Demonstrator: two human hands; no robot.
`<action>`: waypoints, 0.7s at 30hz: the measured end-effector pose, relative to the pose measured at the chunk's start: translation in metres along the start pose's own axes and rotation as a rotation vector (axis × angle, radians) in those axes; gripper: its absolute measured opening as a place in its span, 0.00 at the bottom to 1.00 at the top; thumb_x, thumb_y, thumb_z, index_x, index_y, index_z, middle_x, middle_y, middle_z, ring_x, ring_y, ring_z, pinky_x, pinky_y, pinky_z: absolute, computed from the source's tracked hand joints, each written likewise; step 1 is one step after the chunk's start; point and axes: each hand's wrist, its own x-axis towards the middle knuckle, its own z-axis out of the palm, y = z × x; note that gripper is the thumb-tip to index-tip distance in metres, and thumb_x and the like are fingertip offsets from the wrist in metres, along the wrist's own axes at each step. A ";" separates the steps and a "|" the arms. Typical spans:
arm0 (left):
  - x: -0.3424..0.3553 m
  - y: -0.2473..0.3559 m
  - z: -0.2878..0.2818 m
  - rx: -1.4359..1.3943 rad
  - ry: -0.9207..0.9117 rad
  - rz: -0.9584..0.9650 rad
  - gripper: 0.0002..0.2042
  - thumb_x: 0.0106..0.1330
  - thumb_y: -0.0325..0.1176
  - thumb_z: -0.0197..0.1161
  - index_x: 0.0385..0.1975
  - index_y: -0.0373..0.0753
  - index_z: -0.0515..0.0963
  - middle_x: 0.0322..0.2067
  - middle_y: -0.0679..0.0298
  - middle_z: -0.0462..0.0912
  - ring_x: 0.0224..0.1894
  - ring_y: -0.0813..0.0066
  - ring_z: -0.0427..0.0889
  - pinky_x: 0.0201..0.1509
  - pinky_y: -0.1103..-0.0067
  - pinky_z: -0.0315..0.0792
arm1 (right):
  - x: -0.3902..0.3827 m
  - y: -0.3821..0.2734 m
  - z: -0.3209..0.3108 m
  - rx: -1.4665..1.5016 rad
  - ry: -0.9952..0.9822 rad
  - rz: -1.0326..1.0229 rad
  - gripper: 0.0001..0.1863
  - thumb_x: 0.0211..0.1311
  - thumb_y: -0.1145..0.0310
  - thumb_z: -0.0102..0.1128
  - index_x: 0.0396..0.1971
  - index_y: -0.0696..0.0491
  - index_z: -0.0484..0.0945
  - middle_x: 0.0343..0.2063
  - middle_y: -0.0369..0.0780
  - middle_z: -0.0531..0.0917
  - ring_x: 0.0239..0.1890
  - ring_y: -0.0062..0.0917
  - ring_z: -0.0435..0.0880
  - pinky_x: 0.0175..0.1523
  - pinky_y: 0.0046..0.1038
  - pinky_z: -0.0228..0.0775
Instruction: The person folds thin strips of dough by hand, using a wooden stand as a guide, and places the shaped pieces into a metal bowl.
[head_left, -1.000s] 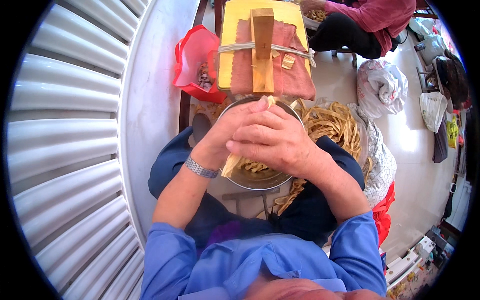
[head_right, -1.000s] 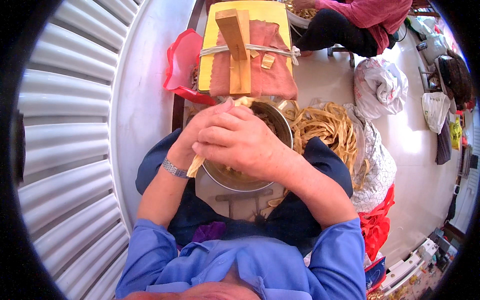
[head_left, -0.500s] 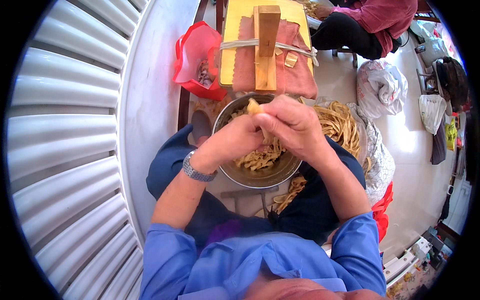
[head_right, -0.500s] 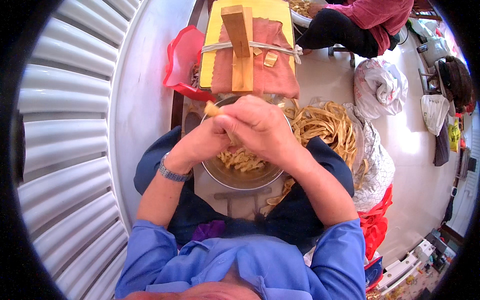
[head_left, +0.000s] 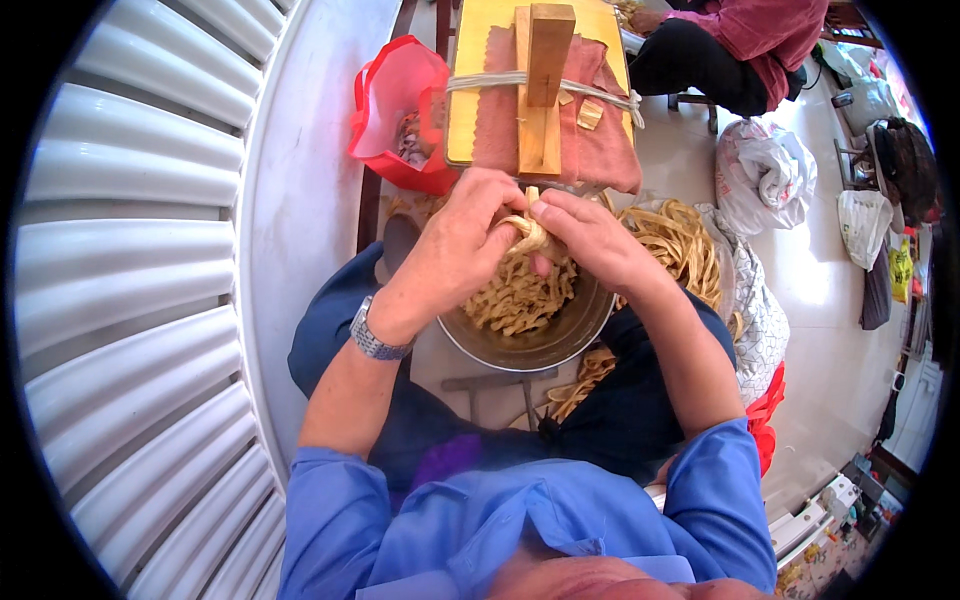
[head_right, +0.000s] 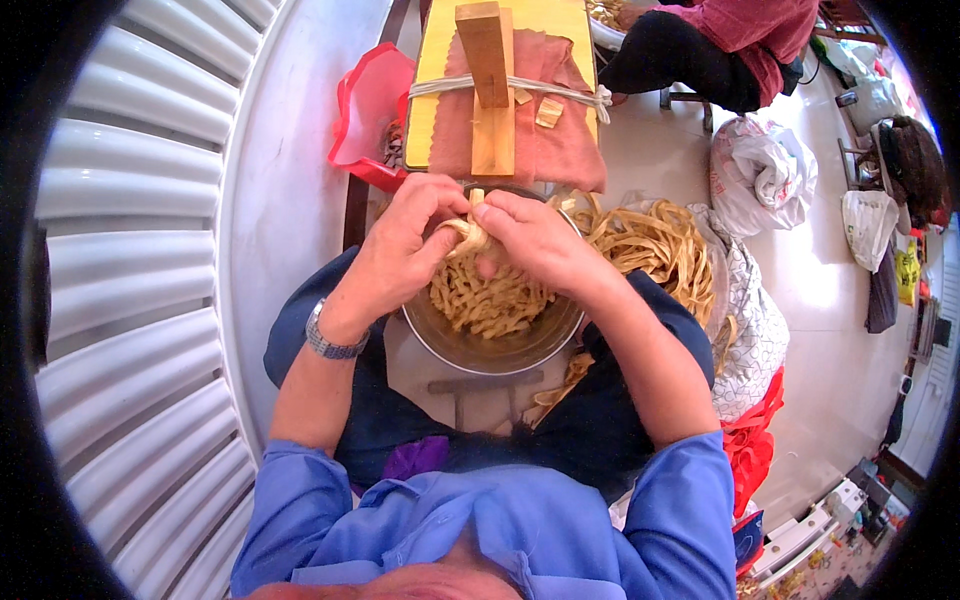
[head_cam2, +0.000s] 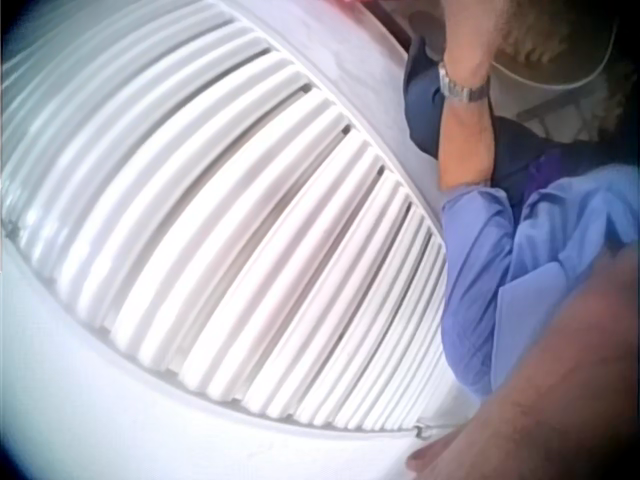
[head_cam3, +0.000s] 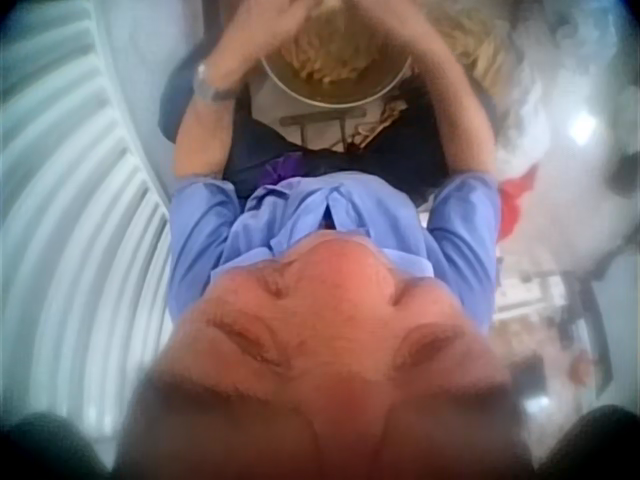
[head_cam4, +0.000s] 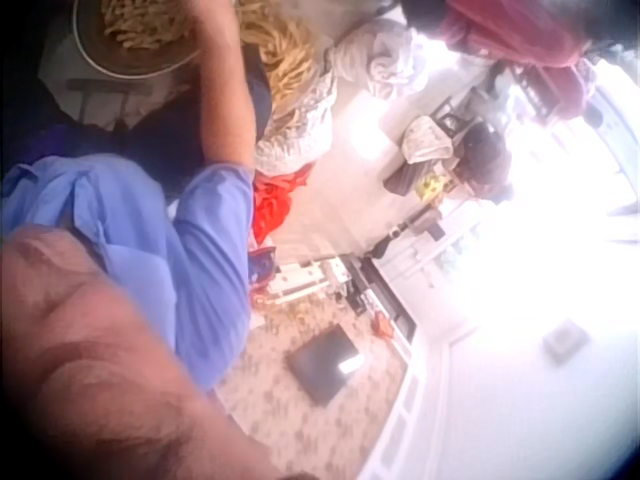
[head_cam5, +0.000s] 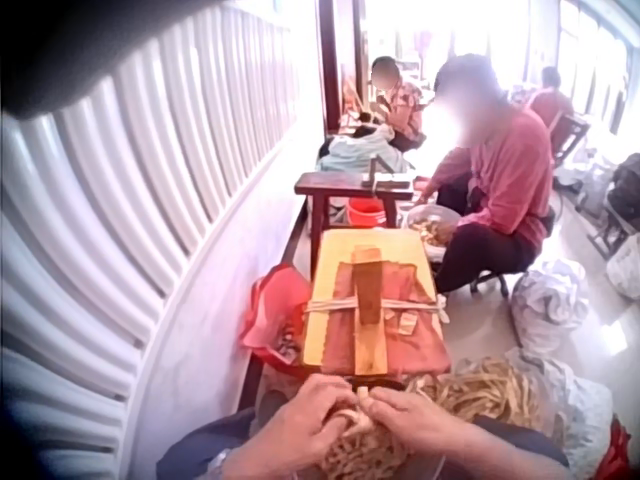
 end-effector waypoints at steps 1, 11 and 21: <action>0.000 -0.002 0.001 -0.002 0.027 0.049 0.07 0.65 0.23 0.60 0.42 0.34 0.76 0.50 0.56 0.77 0.54 0.59 0.78 0.59 0.71 0.71 | 0.001 0.004 -0.002 0.118 -0.058 0.073 0.17 0.77 0.58 0.47 0.38 0.55 0.77 0.27 0.36 0.79 0.25 0.20 0.76 0.34 0.25 0.69; 0.004 -0.001 -0.009 -0.254 -0.159 -0.324 0.10 0.70 0.28 0.61 0.48 0.35 0.77 0.49 0.60 0.81 0.52 0.74 0.80 0.58 0.76 0.73 | -0.001 -0.008 0.001 -0.304 -0.025 0.029 0.22 0.70 0.48 0.59 0.37 0.56 0.78 0.25 0.41 0.80 0.28 0.24 0.78 0.35 0.28 0.71; 0.002 -0.002 -0.011 -1.179 -0.120 -0.375 0.21 0.73 0.26 0.59 0.65 0.31 0.69 0.55 0.62 0.79 0.56 0.77 0.78 0.62 0.78 0.72 | -0.001 -0.009 -0.010 -0.283 0.145 -0.263 0.18 0.71 0.56 0.62 0.46 0.56 0.80 0.33 0.43 0.84 0.38 0.24 0.82 0.46 0.29 0.75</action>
